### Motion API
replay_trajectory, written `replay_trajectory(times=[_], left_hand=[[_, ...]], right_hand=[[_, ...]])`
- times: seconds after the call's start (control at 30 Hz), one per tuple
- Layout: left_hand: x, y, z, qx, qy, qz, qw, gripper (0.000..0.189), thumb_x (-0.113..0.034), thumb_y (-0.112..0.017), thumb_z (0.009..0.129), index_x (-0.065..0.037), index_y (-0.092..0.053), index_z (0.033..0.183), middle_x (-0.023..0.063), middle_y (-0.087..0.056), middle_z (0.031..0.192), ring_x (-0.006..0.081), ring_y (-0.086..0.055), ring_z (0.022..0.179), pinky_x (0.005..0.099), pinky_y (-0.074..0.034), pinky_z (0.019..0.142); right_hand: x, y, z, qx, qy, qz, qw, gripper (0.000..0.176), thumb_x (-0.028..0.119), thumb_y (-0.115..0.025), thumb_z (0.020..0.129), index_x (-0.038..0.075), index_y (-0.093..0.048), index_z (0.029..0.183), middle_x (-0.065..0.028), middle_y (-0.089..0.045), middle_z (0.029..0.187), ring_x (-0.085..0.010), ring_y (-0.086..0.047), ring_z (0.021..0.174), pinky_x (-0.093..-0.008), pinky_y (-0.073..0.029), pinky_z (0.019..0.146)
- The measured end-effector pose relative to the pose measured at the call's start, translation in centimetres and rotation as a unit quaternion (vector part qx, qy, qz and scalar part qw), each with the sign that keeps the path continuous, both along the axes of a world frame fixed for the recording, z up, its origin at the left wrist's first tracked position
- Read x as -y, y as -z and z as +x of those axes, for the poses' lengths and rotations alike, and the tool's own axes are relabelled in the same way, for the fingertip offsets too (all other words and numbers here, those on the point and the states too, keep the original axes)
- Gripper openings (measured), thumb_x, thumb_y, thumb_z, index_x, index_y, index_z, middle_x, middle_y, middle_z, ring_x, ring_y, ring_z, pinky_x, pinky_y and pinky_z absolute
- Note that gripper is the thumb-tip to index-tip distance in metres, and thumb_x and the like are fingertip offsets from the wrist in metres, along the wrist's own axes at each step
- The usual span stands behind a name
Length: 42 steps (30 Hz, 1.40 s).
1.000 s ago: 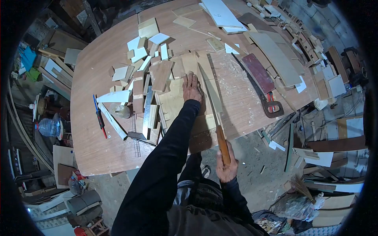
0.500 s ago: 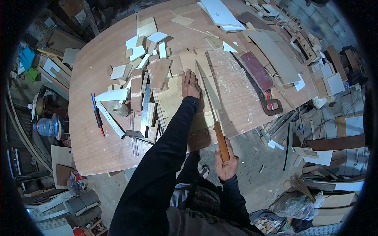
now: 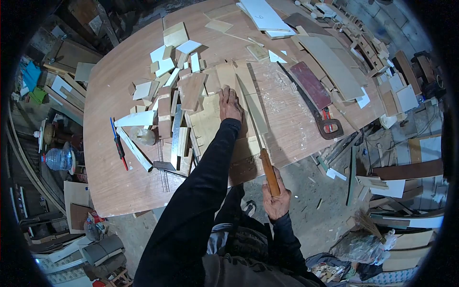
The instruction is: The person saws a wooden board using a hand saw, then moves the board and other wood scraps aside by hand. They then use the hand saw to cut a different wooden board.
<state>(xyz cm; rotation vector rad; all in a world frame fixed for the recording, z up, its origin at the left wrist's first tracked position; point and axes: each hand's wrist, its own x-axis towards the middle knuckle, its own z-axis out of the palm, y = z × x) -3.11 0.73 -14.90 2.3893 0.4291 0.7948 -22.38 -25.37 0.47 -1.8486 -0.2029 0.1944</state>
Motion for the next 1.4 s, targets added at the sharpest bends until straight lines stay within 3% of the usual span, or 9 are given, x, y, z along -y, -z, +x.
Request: replay_trajectory(times=[0.13, 0.37, 0.6, 0.8, 0.9, 1.1, 1.2, 1.27, 1.4], left_hand=[[0.6, 0.2, -0.4, 0.036, -0.013, 0.029, 0.999, 0.046, -0.007, -0.047, 0.086, -0.001, -0.052, 0.131, 0.0189, -0.038, 0.147, 0.0452, -0.029, 0.137, 0.0455, -0.026, 0.114], [0.8, -1.6, -0.8, -0.039, -0.007, -0.006, 0.999, 0.052, -0.005, -0.053, 0.079, 0.003, -0.05, 0.13, 0.0197, -0.036, 0.147, 0.0446, -0.026, 0.139, 0.0462, -0.023, 0.116], [0.7, -2.8, -1.3, -0.093, -0.001, 0.075, 0.993, 0.053, -0.008, -0.053, 0.082, 0.0, -0.045, 0.133, 0.0147, -0.035, 0.147, 0.0426, -0.024, 0.139, 0.0501, -0.026, 0.112], [1.2, -5.4, -1.9, -0.125, -0.017, 0.067, 0.99, 0.052, -0.018, -0.053, 0.086, -0.001, -0.043, 0.133, 0.0119, -0.035, 0.146, 0.036, -0.024, 0.141, 0.0578, -0.022, 0.111], [0.9, -5.9, -1.4, -0.188, -0.036, 0.081, 0.978, 0.058, -0.019, -0.057, 0.081, -0.001, -0.041, 0.133, 0.0126, -0.033, 0.145, 0.034, -0.023, 0.142, 0.0596, -0.014, 0.113], [-1.4, -8.2, 2.8, -0.186, -0.029, 0.061, 0.98, 0.074, -0.019, -0.068, 0.069, 0.0, -0.037, 0.134, 0.0185, -0.034, 0.142, 0.0346, -0.021, 0.142, 0.0541, -0.015, 0.115], [-3.3, -7.9, 5.0, -0.193, -0.021, 0.061, 0.979, 0.084, -0.017, -0.071, 0.066, 0.001, -0.032, 0.137, 0.0206, -0.032, 0.143, 0.0359, -0.02, 0.142, 0.0519, -0.017, 0.116], [-4.4, -7.0, 6.3, -0.201, -0.007, 0.048, 0.978, 0.087, -0.017, -0.07, 0.067, 0.003, -0.03, 0.141, 0.0198, -0.029, 0.148, 0.0363, -0.016, 0.144, 0.054, -0.016, 0.116], [-4.7, -7.0, 7.7, -0.244, -0.017, 0.029, 0.969, 0.088, -0.021, -0.07, 0.07, 0.003, -0.027, 0.143, 0.0198, -0.024, 0.152, 0.0362, -0.013, 0.145, 0.0536, -0.015, 0.116]], right_hand=[[0.7, 2.1, 0.5, 0.108, 0.019, -0.041, 0.993, 0.046, 0.013, -0.063, 0.089, 0.005, -0.051, 0.133, -0.0148, -0.067, 0.095, -0.0197, -0.066, 0.071, -0.0335, -0.054, 0.067], [2.0, -4.2, -0.5, 0.04, 0.019, -0.072, 0.996, 0.039, 0.017, -0.063, 0.09, 0.003, -0.057, 0.125, -0.0158, -0.067, 0.1, -0.022, -0.068, 0.081, -0.0315, -0.053, 0.075], [4.1, 1.1, 1.0, 0.128, 0.084, -0.052, 0.987, 0.046, 0.02, -0.066, 0.09, -0.001, -0.055, 0.129, -0.0156, -0.066, 0.114, -0.0172, -0.065, 0.095, -0.0296, -0.05, 0.084], [3.2, 8.1, 8.0, 0.222, -0.016, -0.27, 0.937, 0.061, 0.008, -0.067, 0.081, 0.002, -0.046, 0.138, -0.024, -0.061, 0.119, -0.0387, -0.065, 0.097, -0.0441, -0.054, 0.082], [2.0, 8.3, 9.6, 0.208, -0.059, -0.349, 0.912, 0.071, 0.013, -0.067, 0.079, 0.008, -0.039, 0.144, -0.0249, -0.062, 0.117, -0.0417, -0.062, 0.103, -0.0467, -0.051, 0.089], [1.2, 8.1, 9.9, 0.155, -0.167, -0.416, 0.88, 0.087, 0.04, -0.065, 0.078, 0.012, -0.025, 0.151, -0.0242, -0.053, 0.125, -0.0493, -0.049, 0.115, -0.0531, -0.037, 0.104], [1.9, 8.9, 10.3, 0.161, -0.185, -0.358, 0.901, 0.092, 0.048, -0.065, 0.078, 0.013, -0.022, 0.152, -0.0227, -0.055, 0.118, -0.0481, -0.051, 0.111, -0.0539, -0.037, 0.104], [2.3, 9.4, 10.8, 0.206, -0.178, -0.369, 0.889, 0.086, 0.051, -0.065, 0.079, 0.013, -0.032, 0.149, -0.0198, -0.057, 0.109, -0.0443, -0.053, 0.108, -0.0534, -0.039, 0.102], [1.0, 7.1, 11.9, 0.293, -0.133, -0.38, 0.868, 0.045, 0.033, -0.065, 0.084, 0.009, -0.063, 0.122, -0.0179, -0.063, 0.108, -0.0388, -0.061, 0.101, -0.0492, -0.05, 0.09]])
